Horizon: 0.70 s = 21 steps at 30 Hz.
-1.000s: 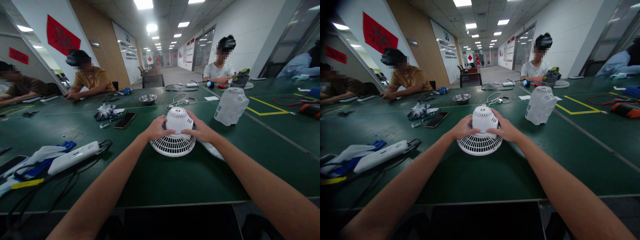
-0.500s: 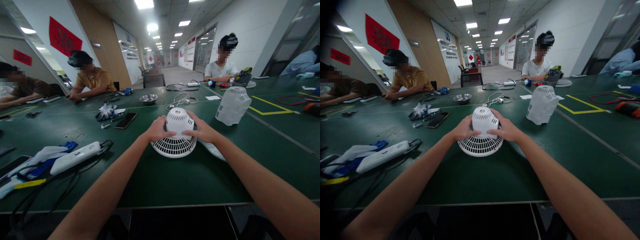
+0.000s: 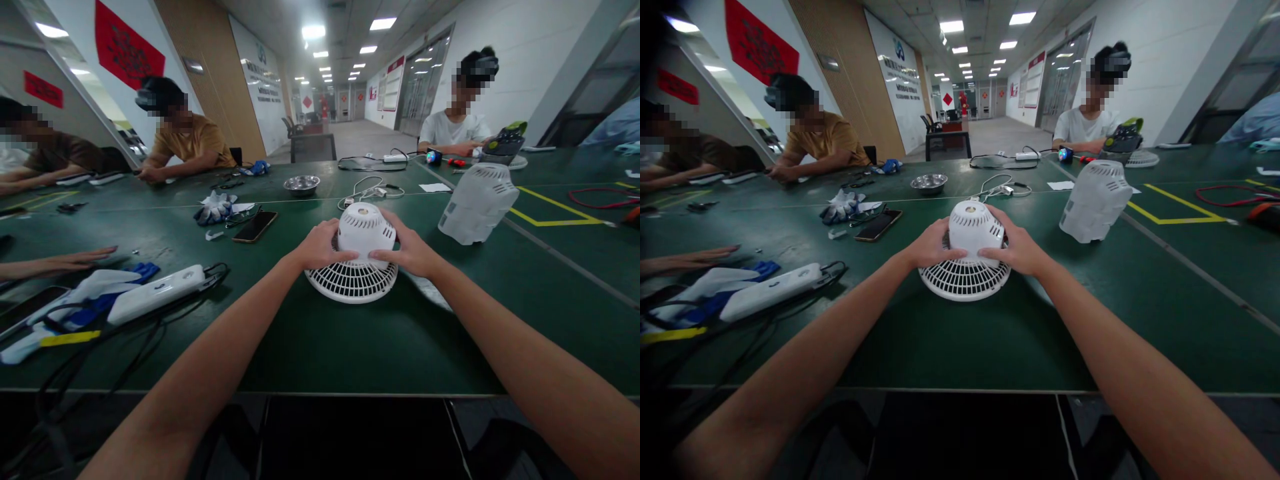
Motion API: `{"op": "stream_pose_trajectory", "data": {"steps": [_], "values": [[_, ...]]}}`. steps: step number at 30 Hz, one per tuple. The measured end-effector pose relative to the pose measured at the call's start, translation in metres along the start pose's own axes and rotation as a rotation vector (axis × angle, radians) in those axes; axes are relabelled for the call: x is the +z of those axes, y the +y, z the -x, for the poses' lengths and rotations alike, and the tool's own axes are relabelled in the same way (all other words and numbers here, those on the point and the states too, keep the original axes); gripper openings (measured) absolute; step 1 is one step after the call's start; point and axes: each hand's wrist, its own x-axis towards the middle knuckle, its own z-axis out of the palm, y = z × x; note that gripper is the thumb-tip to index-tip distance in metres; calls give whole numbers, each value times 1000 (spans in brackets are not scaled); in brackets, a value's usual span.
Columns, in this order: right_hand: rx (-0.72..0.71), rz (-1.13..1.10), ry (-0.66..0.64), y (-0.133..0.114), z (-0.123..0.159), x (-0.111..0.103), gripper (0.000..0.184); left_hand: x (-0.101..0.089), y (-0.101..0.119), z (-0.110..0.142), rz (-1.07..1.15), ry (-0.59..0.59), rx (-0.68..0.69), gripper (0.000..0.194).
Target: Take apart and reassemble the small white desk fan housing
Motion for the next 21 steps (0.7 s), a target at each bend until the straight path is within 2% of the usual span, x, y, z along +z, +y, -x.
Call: {"op": "stream_pose_trajectory", "data": {"steps": [9, 14, 18, 21], "values": [[-22, 68, -3, -1, 0, 1, 95, 2, -9, -1, 21, 7, 58, 75], [-57, 162, 36, 4, -1, 2, 97, 2, -7, -1, -26, 21, 57, 78], [-34, 240, 64, -1, -1, 1, 109, 2, -4, 1, -25, 96, 18, 62], [-12, 208, 38, -9, 2, 1, 105, 5, -4, 2, 72, 119, 32, 59]]}}
